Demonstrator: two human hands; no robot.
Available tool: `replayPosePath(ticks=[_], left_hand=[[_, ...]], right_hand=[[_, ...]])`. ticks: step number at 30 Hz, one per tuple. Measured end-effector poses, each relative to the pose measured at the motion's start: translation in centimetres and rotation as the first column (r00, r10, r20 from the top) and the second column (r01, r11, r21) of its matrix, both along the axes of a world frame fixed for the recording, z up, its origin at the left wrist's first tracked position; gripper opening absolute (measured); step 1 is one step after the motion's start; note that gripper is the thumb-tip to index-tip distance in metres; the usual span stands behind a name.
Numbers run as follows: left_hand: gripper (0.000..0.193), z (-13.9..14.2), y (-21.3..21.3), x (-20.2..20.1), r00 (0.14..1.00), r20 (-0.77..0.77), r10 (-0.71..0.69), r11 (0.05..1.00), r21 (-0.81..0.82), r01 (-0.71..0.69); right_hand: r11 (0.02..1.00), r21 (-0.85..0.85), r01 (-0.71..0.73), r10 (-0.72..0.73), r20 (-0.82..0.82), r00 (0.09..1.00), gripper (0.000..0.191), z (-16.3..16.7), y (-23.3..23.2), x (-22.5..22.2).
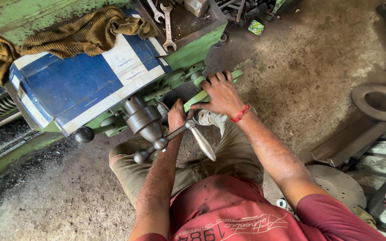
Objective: The person sits on the floor in front of a metal lathe and repeatedly turns a green handwheel with both hands to adjust the machine. The person's hands remain on the wheel for the duration of the clip, with no other objects or tools handled.
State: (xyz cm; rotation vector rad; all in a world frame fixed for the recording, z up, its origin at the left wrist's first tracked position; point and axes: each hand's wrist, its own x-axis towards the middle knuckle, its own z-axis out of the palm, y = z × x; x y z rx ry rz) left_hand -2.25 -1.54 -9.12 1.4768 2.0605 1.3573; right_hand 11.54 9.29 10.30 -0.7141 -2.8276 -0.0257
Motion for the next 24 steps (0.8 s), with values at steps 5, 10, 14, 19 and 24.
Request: replayPosePath(ticks=[5, 10, 14, 19, 24], left_hand=[[0.047, -0.27, 0.06, -0.07, 1.000, 0.001, 0.004, 1.000, -0.009, -0.004], [0.047, -0.51, 0.03, -0.05, 1.000, -0.001, 0.007, 1.000, 0.008, -0.007], [0.046, -0.61, 0.00, -0.06, 1.000, 0.009, 0.007, 1.000, 0.016, -0.007], [0.045, -0.81, -0.04, -0.08, 1.000, 0.016, 0.004, 1.000, 0.013, -0.004], [0.047, -0.86, -0.09, -0.07, 1.000, 0.018, 0.000, 1.000, 0.024, 0.000]], right_hand=[[1.000, 0.000, 0.007, -0.007, 0.005, 1.000, 0.077, -0.01, -0.09, -0.18], [1.000, 0.001, -0.005, 0.005, -0.013, 1.000, 0.077, 0.11, -0.20, -0.24], [1.000, 0.001, -0.008, 0.008, -0.015, 1.000, 0.076, 0.18, -0.31, -0.27], [1.000, 0.022, -0.011, 0.012, -0.023, 1.000, 0.077, 0.15, -0.42, -0.35], [1.000, 0.020, -0.005, 0.006, -0.019, 1.000, 0.077, 0.12, -0.55, -0.48]])
